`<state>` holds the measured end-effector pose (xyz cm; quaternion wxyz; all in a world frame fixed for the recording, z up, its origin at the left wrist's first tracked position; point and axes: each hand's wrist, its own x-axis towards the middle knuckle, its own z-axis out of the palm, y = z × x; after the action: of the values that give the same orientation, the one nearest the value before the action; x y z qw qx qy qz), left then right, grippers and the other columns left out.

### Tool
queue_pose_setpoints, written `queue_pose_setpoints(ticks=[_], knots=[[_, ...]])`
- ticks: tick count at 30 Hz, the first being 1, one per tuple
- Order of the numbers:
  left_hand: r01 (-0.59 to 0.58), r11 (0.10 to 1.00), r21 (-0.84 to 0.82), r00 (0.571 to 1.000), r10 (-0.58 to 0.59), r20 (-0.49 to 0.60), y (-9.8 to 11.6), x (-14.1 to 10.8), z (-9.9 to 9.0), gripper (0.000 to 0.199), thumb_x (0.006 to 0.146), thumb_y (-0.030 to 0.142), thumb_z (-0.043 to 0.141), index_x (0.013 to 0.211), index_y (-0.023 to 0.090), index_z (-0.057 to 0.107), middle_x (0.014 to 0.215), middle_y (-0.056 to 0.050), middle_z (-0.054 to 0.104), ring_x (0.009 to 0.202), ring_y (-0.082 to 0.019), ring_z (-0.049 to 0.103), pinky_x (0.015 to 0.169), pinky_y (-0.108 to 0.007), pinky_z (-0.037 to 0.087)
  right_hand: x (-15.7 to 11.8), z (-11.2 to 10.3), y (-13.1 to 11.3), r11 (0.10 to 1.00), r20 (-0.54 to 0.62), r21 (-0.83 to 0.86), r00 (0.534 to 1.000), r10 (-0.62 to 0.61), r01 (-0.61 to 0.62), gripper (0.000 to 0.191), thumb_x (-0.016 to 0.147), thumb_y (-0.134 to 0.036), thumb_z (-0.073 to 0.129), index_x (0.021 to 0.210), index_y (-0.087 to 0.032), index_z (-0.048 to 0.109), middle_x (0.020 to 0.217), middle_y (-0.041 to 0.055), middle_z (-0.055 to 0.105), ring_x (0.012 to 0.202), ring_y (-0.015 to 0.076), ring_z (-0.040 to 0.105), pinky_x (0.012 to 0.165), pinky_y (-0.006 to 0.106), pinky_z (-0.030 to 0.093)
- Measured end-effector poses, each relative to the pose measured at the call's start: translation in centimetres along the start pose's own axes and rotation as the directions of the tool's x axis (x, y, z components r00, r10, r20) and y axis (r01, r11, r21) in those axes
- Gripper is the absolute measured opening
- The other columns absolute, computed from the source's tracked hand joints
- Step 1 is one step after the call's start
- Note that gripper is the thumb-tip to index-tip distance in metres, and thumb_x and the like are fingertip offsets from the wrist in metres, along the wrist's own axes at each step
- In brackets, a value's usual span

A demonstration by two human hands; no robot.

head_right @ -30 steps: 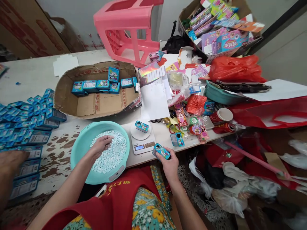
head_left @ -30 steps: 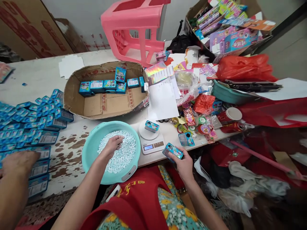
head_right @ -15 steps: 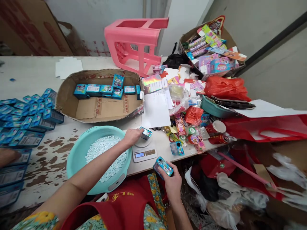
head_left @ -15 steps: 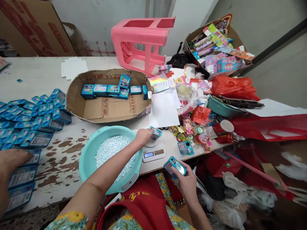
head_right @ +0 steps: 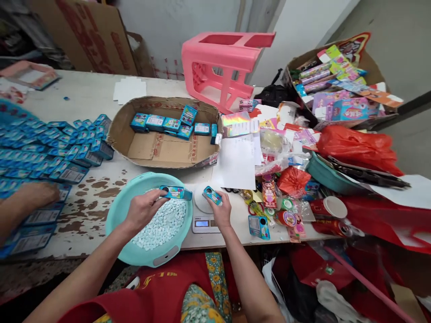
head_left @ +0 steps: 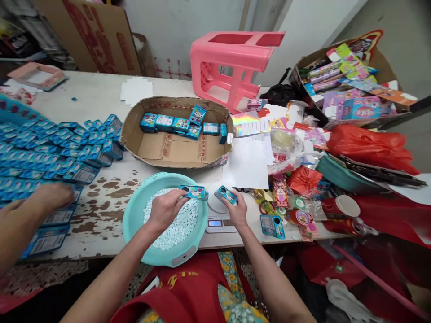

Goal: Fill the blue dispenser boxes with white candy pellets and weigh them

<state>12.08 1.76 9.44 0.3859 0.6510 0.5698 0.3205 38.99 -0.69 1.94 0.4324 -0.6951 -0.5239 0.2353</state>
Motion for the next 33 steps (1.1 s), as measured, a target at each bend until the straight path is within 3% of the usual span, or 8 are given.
queue_pose_setpoints(ticks=[4,6,9,14,19,22,28,33], knots=[[-0.011,0.999,0.043,0.999,0.009,0.048,-1.3,-3.3,0.2,0.014,0.081,0.033,0.062,0.089,0.026,0.07,0.091,-0.006,0.068,0.087,-0.021,0.06,0.076,-0.026,0.04,-1.7,0.2,-3.2,0.981,0.009,-0.086,0.984,-0.176,0.176,0.066,0.07,-0.044,0.071,0.127,-0.018,0.047,0.132,0.0147,0.046,0.126,0.0294,0.04,0.105,0.047,0.033],[-0.013,1.0,-0.017,0.996,0.014,0.094,-1.4,-4.5,0.5,0.013,0.08,0.033,0.062,0.088,0.026,0.07,0.087,-0.006,0.067,0.084,-0.02,0.06,0.076,-0.026,0.04,-3.4,0.7,-5.6,0.976,0.221,-0.005,0.952,-0.212,0.218,0.071,0.069,-0.043,0.074,0.129,-0.02,0.045,0.13,0.0125,0.05,0.121,0.029,0.045,0.102,0.045,0.038],[0.106,0.967,-0.23,0.994,-0.102,0.03,-1.4,-5.5,0.3,0.017,0.078,0.037,0.064,0.088,0.024,0.069,0.081,-0.005,0.065,0.076,-0.018,0.058,0.07,-0.026,0.041,-5.3,2.3,-8.7,0.983,0.488,0.098,0.853,-0.182,0.154,0.039,0.076,-0.041,0.068,0.108,-0.022,0.059,0.101,0.0064,0.063,0.096,0.0238,0.059,0.085,0.037,0.048],[0.325,0.567,-0.757,0.837,-0.545,-0.048,-3.0,-5.1,-0.5,0.04,0.079,0.056,0.055,0.083,0.017,0.062,0.067,0.0,0.053,0.051,-0.008,0.042,0.047,-0.021,0.03,-5.5,4.1,-11.4,0.966,0.473,0.12,0.843,-0.257,0.228,0.032,0.077,-0.037,0.069,0.103,-0.023,0.059,0.098,0.0059,0.063,0.093,0.0227,0.058,0.08,0.034,0.045],[0.471,0.28,-0.837,0.704,-0.69,0.165,-4.7,-3.0,1.5,0.059,0.07,0.07,0.054,0.074,0.012,0.065,0.061,-0.001,0.053,0.052,-0.009,0.047,0.048,-0.021,0.034,-5.0,5.7,-10.8,0.943,0.537,-0.052,0.805,-0.251,0.328,0.028,0.075,-0.033,0.071,0.099,-0.022,0.061,0.093,0.0052,0.064,0.09,0.0241,0.059,0.077,0.035,0.042],[0.445,0.228,-0.866,0.697,-0.696,0.174,-5.1,-2.3,2.5,0.05,0.066,0.062,0.065,0.07,0.012,0.062,0.06,0.001,0.051,0.05,-0.008,0.046,0.045,-0.02,0.033,-5.1,6.1,-10.5,0.952,0.544,-0.048,0.807,-0.229,0.303,0.03,0.075,-0.034,0.071,0.101,-0.023,0.062,0.095,0.0049,0.064,0.092,0.0242,0.059,0.078,0.035,0.042],[0.416,0.29,-0.862,0.794,-0.578,0.189,-4.0,-2.8,0.3,0.041,0.071,0.054,0.065,0.072,0.015,0.055,0.05,0.006,0.038,0.04,-0.004,0.03,0.038,-0.018,0.014,-5.1,4.8,-10.9,0.974,0.522,0.226,0.84,-0.146,0.029,0.032,0.073,-0.035,0.073,0.1,-0.021,0.062,0.097,0.0042,0.063,0.093,0.0215,0.059,0.082,0.033,0.046],[0.349,0.797,-0.494,0.931,-0.355,0.085,-2.2,-4.1,-2.6,0.025,0.08,0.044,0.059,0.09,0.021,0.061,0.054,0.005,0.044,0.047,-0.008,0.037,0.046,-0.019,0.024,-4.8,5.3,-9.8,0.948,0.477,0.301,0.877,-0.056,-0.103,0.03,0.071,-0.034,0.074,0.096,-0.02,0.063,0.093,0.0029,0.062,0.091,0.021,0.059,0.082,0.033,0.046]])
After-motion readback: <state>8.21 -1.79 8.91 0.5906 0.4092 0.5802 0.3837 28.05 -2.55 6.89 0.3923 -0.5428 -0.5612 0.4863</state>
